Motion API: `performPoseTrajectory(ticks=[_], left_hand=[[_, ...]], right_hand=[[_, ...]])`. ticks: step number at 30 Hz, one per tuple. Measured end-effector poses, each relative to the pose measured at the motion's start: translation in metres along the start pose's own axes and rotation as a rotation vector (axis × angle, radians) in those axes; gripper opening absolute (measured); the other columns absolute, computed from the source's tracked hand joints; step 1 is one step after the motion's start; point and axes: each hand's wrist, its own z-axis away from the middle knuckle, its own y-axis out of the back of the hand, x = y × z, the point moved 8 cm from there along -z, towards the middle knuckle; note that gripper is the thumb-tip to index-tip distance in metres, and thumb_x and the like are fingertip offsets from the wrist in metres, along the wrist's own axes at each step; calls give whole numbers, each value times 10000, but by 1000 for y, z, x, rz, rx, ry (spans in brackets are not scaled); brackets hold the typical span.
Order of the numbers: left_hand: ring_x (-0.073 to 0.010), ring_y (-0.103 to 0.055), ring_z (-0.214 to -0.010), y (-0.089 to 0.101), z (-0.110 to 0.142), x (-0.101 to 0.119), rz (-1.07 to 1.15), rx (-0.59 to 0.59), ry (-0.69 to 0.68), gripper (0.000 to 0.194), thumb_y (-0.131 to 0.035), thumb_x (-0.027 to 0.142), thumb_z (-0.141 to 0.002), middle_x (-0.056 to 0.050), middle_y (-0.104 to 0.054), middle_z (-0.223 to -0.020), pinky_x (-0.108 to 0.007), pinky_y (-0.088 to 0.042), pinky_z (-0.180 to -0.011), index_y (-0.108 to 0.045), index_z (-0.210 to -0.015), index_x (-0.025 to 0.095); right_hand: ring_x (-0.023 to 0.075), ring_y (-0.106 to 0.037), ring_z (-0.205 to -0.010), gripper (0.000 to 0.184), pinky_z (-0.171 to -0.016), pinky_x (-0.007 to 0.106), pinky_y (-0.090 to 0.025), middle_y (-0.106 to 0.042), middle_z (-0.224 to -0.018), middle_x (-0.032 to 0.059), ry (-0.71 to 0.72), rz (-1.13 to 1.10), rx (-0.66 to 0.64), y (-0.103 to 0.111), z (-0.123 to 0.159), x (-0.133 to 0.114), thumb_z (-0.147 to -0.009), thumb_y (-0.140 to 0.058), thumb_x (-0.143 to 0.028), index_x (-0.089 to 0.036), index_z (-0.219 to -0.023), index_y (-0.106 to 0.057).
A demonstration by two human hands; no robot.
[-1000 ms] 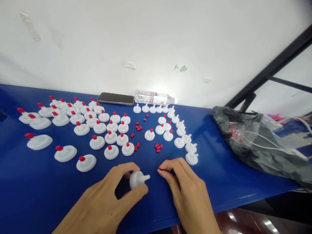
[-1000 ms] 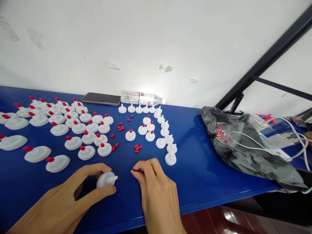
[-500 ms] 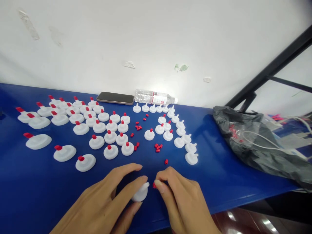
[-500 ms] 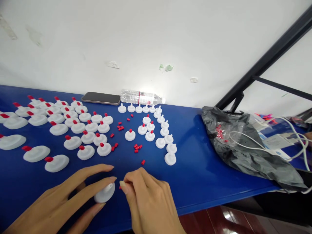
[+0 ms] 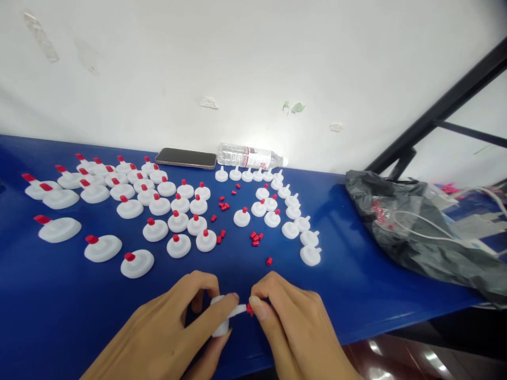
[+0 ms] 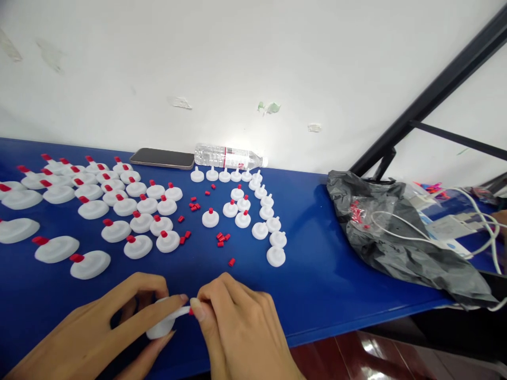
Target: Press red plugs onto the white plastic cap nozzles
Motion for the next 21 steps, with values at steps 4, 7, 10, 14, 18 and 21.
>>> performPoseTrajectory(ticks=[4, 7, 10, 14, 18, 21], left_hand=[[-92, -620, -673, -1, 1, 1, -16, -11, -14, 393, -513, 154, -966, -20, -619, -1019, -174, -506, -555, -599, -1325, 288], [-96, -628, -671, -4, 3, 1, -55, -37, -30, 443, -493, 152, -979, -24, -630, -1025, -186, -507, -554, -577, -1392, 285], [-120, -689, -758, -5, 8, 2, -122, -23, -67, 447, -458, 167, -1009, -34, -676, -1069, -204, -546, -617, -572, -1424, 284], [-177, -731, -1065, -1, 13, 3, -230, 23, -104, 455, -427, 187, -1023, -45, -708, -1261, -224, -591, -791, -550, -1452, 275], [-137, -761, -909, 1, 13, -1, -188, 29, -67, 356, -448, 188, -1019, -37, -748, -1142, -182, -593, -732, -607, -1332, 245], [-181, -764, -1031, -4, 21, -1, -233, -12, -91, 361, -550, 220, -982, -8, -757, -1242, -254, -616, -925, -612, -1331, 289]], right_hand=[[125, -664, -768, 253, -692, 263, -432, -686, -921, -31, -9, 5, -14, -1, -1, 1, -1115, -369, -297, -261, -974, -576], [127, -669, -772, 239, -694, 268, -429, -690, -931, -32, 13, 16, -14, -2, -1, 0, -1114, -385, -320, -263, -983, -576], [125, -673, -771, 250, -694, 272, -422, -692, -918, -38, 32, 17, -24, -4, 0, -2, -1118, -387, -338, -266, -975, -580], [113, -662, -724, 243, -672, 266, -404, -688, -866, -56, 40, 2, 1, -5, 0, -4, -1118, -397, -343, -267, -962, -567], [108, -634, -628, 293, -625, 265, -377, -660, -757, -64, 121, 33, 33, -11, 1, -11, -1129, -358, -327, -250, -913, -539], [103, -602, -562, 354, -584, 274, -353, -634, -690, -66, 153, 78, 72, -14, 3, -16, -1135, -344, -361, -238, -852, -517]])
